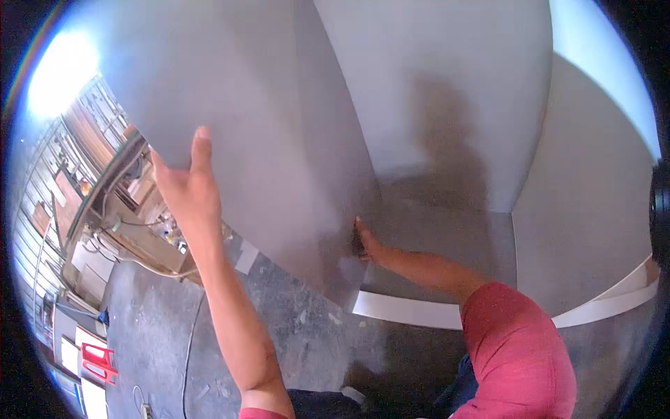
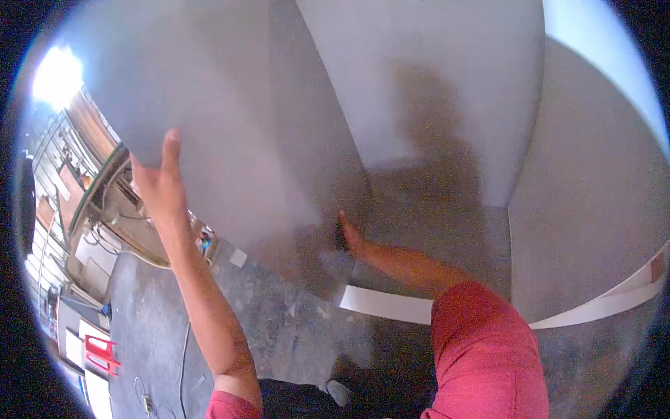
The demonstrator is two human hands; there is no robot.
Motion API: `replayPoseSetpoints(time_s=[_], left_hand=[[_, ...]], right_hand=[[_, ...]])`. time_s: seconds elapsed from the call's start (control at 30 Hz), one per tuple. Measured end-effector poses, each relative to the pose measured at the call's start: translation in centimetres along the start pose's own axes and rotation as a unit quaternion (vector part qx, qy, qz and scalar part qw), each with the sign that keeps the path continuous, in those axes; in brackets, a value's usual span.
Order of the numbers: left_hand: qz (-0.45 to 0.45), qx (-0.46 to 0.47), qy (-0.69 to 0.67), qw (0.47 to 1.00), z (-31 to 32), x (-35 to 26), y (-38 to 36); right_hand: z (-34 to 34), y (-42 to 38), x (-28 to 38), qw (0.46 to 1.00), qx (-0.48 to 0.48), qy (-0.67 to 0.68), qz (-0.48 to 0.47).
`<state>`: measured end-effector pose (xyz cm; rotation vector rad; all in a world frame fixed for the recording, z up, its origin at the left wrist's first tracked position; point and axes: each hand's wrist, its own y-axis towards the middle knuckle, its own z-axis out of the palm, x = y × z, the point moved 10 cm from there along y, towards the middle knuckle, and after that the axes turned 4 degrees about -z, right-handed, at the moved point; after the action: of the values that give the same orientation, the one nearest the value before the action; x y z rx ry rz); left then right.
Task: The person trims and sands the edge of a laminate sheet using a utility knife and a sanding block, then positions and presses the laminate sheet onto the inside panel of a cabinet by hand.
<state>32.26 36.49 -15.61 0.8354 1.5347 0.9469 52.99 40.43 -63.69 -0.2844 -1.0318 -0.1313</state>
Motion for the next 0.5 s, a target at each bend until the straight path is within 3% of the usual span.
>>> replayPoseSetpoints(time_s=[0.03, 0.13, 0.2, 0.23, 0.33, 0.4, 0.5], left_hand=[[0.011, -0.004, -0.003, 1.0, 0.0, -0.2, 0.0], [0.004, 0.003, -0.05, 0.999, 0.3, -0.1, 0.0], [-0.001, 0.009, -0.047, 0.999, 0.3, 0.0, 0.1], [0.006, 0.011, -0.048, 0.999, 0.4, -0.1, 0.0], [-0.005, 0.012, -0.064, 0.998, 0.4, 0.2, 0.0], [-0.004, 0.016, -0.051, 0.999, 0.4, 0.3, 0.0], [-0.006, 0.01, -0.044, 0.999, 0.3, 0.4, -0.1]], right_hand=[[0.6, 0.3, 0.2, 0.999, 0.032, -0.014, 0.003], [-0.7, 2.2, 0.2, 0.998, -0.035, 0.035, -0.034], [-2.9, 8.9, -3.2, 0.998, 0.02, 0.019, -0.055], [-1.3, 7.1, -1.1, 0.998, 0.022, 0.022, -0.061], [-0.1, 2.1, 2.6, 0.992, -0.126, 0.013, -0.011], [-2.5, 6.6, 1.3, 0.976, -0.178, -0.115, -0.058], [-0.6, 4.0, 3.2, 0.964, -0.22, -0.133, -0.068]])
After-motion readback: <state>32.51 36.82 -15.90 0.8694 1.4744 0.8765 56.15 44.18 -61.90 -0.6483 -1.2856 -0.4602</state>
